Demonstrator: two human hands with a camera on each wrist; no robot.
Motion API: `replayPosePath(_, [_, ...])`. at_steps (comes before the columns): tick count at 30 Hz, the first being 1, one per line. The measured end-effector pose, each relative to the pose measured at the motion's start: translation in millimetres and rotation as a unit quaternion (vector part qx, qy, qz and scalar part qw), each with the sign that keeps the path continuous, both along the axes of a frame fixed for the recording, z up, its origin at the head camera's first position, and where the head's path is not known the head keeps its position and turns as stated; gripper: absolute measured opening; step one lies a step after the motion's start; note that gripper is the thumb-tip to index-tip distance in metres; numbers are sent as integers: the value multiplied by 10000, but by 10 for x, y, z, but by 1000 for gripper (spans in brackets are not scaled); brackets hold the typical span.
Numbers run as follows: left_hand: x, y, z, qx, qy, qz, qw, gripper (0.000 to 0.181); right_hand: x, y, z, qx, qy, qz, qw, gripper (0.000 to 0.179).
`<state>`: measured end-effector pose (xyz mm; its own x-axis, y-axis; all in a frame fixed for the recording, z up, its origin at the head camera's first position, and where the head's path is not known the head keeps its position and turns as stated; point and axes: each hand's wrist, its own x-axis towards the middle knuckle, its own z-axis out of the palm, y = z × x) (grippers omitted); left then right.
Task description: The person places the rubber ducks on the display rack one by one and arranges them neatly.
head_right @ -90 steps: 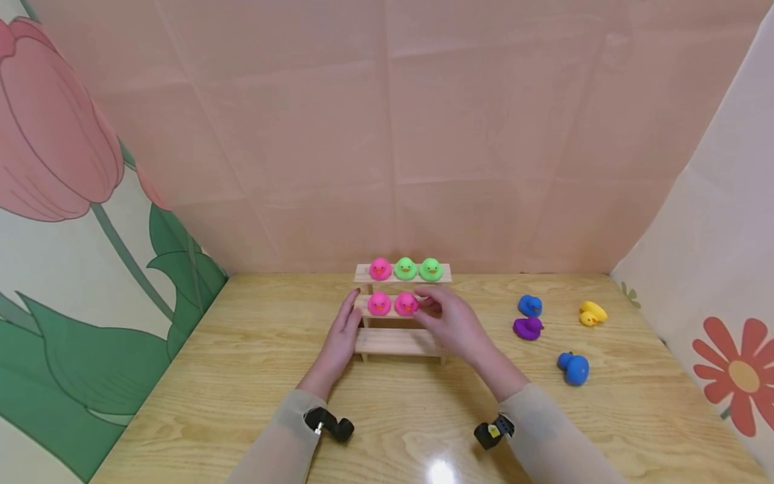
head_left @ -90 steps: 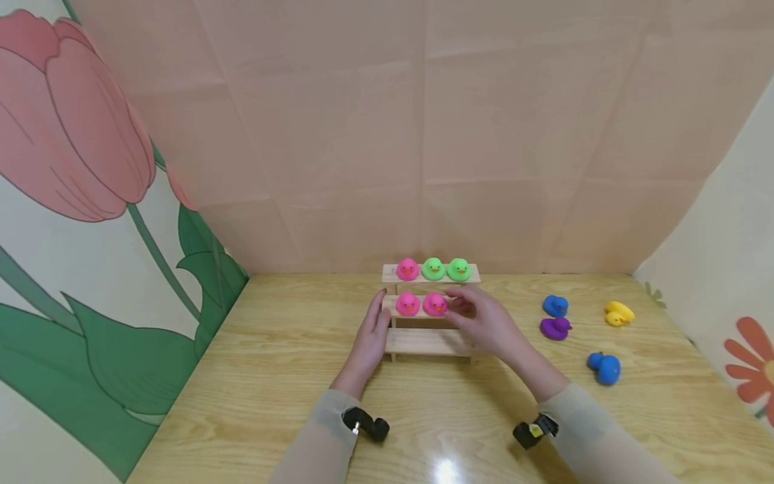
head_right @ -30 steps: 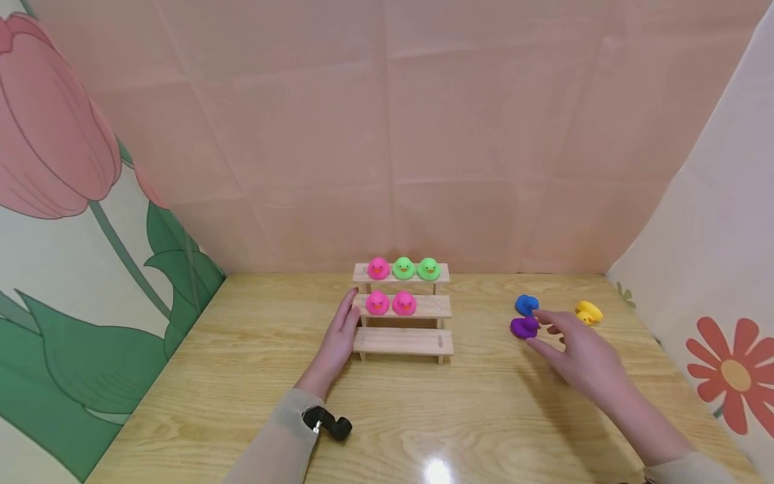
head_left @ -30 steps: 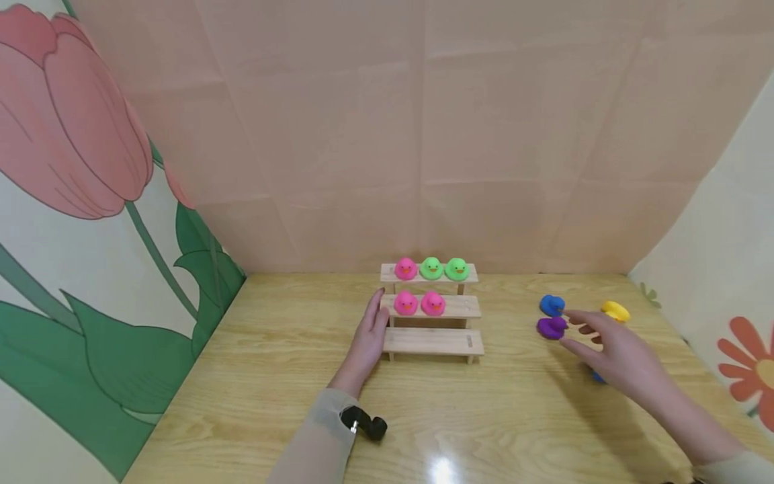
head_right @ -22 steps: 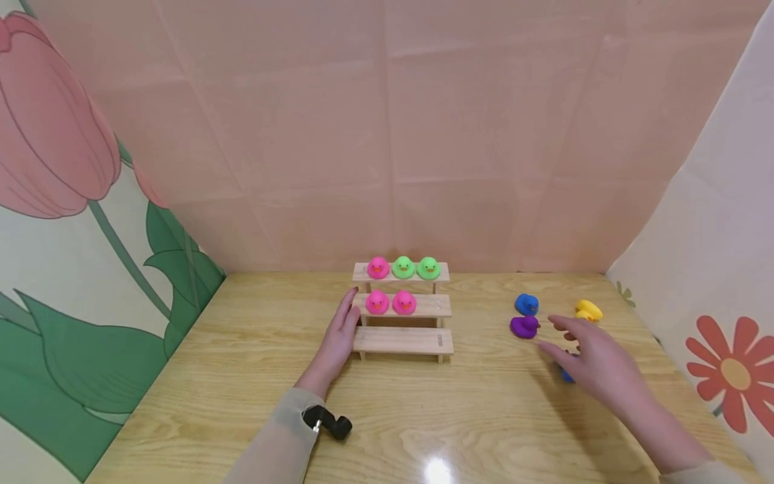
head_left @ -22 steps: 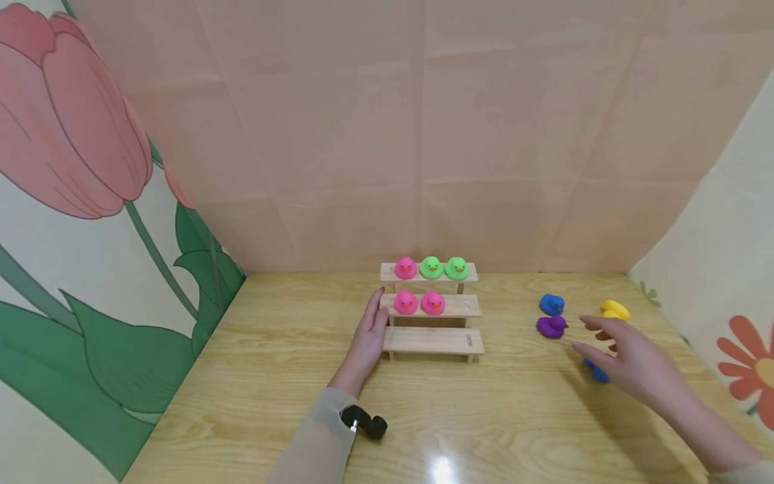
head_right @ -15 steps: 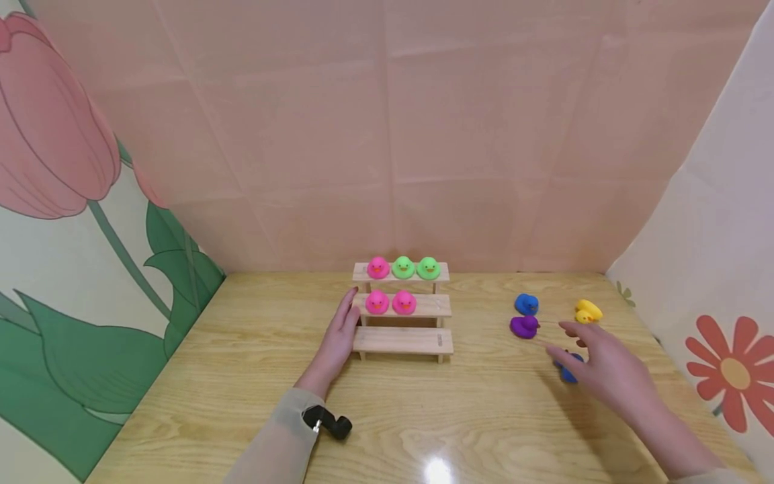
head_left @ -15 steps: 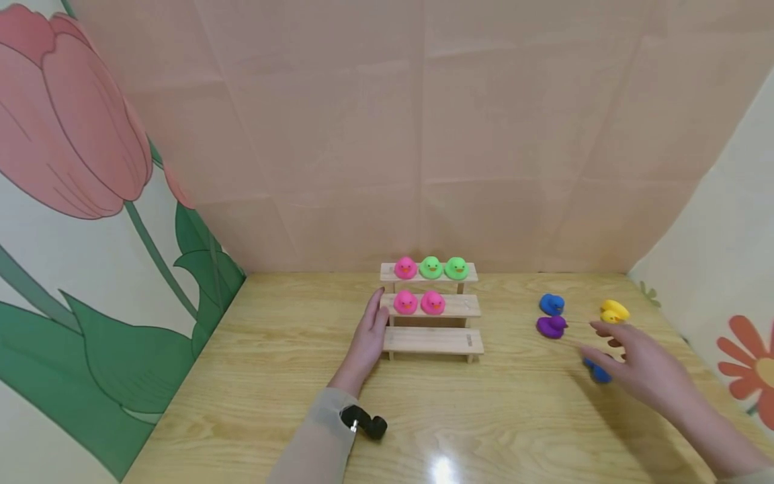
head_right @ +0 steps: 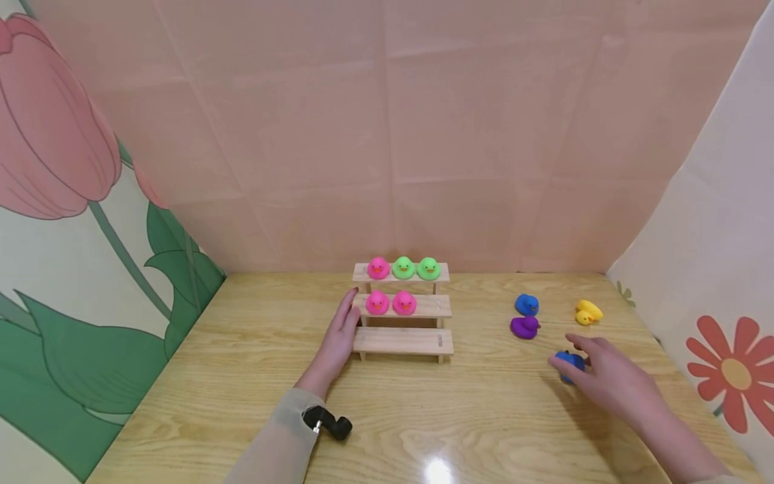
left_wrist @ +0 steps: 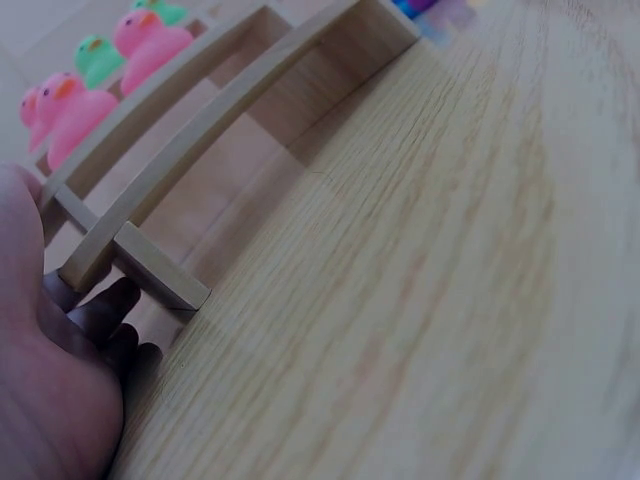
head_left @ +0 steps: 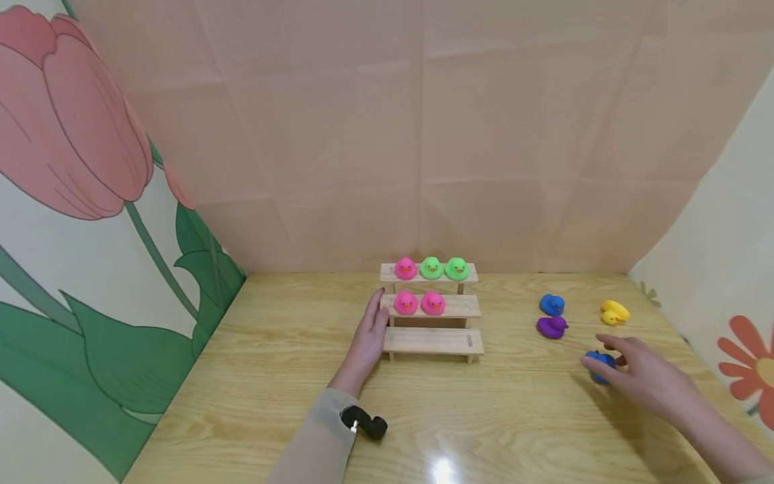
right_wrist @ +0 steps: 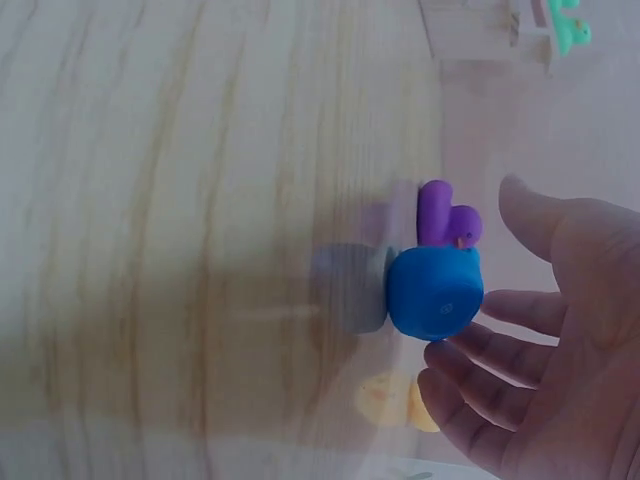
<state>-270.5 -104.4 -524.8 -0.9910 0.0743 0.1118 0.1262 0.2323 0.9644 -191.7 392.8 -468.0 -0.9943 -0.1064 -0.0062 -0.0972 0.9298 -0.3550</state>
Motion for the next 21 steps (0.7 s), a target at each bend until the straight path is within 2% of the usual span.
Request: replayPosePath(21, [18, -4, 5, -29, -156, 5, 9999, 59, 17, 68, -141, 129, 106, 9, 9999, 75])
